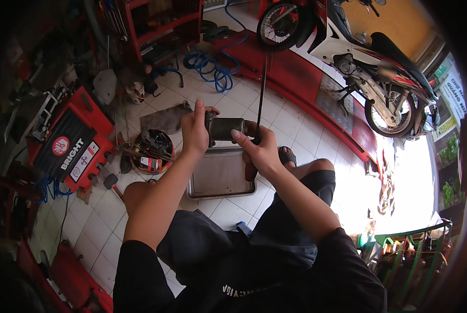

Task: The person sits in a workshop and uses a screwdriver to manipulate a cylindrical metal part, likely a motorcycle starter motor. They repeatedly insert the tool into the part, turn it, and adjust their grip while holding the component over a metal tray.

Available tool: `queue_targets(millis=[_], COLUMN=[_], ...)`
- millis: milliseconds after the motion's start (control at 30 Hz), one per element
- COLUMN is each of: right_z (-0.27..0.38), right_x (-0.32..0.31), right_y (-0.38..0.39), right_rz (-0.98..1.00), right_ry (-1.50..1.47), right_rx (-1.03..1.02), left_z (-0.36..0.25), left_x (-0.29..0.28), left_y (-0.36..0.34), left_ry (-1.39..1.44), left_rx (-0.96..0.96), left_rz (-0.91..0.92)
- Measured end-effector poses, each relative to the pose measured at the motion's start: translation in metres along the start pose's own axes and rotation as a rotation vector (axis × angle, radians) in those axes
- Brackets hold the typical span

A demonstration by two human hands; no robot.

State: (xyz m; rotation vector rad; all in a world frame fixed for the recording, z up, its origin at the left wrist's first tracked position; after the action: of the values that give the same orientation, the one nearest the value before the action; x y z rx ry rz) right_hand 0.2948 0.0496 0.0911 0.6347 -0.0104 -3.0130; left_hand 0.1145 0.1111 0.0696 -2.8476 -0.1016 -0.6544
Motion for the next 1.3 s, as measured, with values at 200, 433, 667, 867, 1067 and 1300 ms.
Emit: queue_targets(millis=[200, 433, 667, 867, 1067, 1300], right_z=[-0.008, -0.015, -0.026, -0.062, -0.083, -0.074], right_x=[0.017, 0.026, 0.052, 0.076, 0.105, 0.111], right_y=[-0.001, -0.003, -0.01, -0.043, -0.066, -0.075], right_rz=[0.065, -0.019, -0.042, 0.195, 0.352, 0.269], right_ry=[-0.192, -0.369, -0.274, -0.495, -0.654, -0.479], right_rx=[-0.02, -0.144, -0.237, -0.113, -0.099, -0.15], left_z=[-0.043, -0.061, -0.039, -0.033, 0.002, 0.009], left_x=[0.009, 0.019, -0.004, -0.018, -0.042, -0.065], left_y=[0.012, 0.027, 0.016, 0.019, 0.014, 0.009], left_ry=[-0.209, -0.143, -0.316, -0.327, 0.063, 0.101], left_rx=[0.288, 0.345, 0.216, 0.196, -0.168, -0.152], left_rz=[0.155, 0.325, 0.27, 0.304, 0.206, 0.098])
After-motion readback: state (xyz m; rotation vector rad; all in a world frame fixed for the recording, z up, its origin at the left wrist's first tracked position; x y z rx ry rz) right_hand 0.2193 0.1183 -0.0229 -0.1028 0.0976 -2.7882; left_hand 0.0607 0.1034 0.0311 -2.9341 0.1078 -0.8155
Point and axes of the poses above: each hand's wrist, its own y-axis away from the middle knuckle, its own x-axis out of the palm, z = x × y, the point moved 10 cm from there along -y, towards the middle knuckle, and after that the axes turned 12 degrees about y, right-handed, at the moved point
